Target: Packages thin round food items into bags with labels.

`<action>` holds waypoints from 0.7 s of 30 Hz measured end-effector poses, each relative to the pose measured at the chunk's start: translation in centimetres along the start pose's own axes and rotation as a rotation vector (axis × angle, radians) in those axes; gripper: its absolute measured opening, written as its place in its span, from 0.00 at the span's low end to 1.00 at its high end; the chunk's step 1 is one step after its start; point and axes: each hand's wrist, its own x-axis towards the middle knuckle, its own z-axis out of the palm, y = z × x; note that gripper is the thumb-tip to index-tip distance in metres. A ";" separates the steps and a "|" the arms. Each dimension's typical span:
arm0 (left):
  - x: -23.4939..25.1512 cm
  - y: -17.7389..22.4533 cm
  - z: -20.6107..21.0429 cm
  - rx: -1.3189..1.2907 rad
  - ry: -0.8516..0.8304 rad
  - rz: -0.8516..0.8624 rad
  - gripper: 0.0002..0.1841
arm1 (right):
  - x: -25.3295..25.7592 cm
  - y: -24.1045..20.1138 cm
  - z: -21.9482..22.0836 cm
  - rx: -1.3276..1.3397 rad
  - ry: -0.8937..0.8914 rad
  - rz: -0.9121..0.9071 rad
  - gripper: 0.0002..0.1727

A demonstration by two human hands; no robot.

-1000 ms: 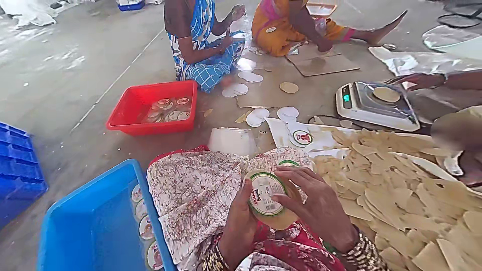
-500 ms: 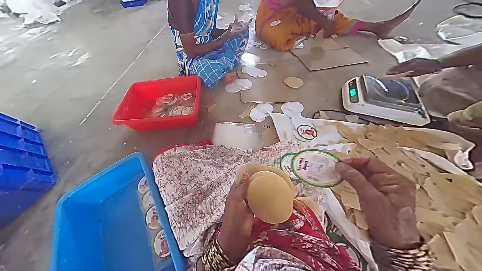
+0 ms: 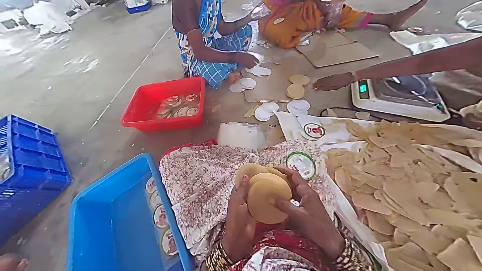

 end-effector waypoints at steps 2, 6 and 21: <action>-0.2 0.1 0.1 -0.005 0.005 0.048 0.18 | 0.3 -0.5 0.3 0.224 0.035 0.036 0.32; 0.0 0.7 0.1 -0.022 0.105 0.122 0.16 | 0.4 -0.9 -1.4 0.356 0.058 0.089 0.21; 2.5 -1.7 -1.9 1.575 -0.573 1.215 0.38 | -0.2 -0.4 -1.1 0.516 0.027 0.237 0.17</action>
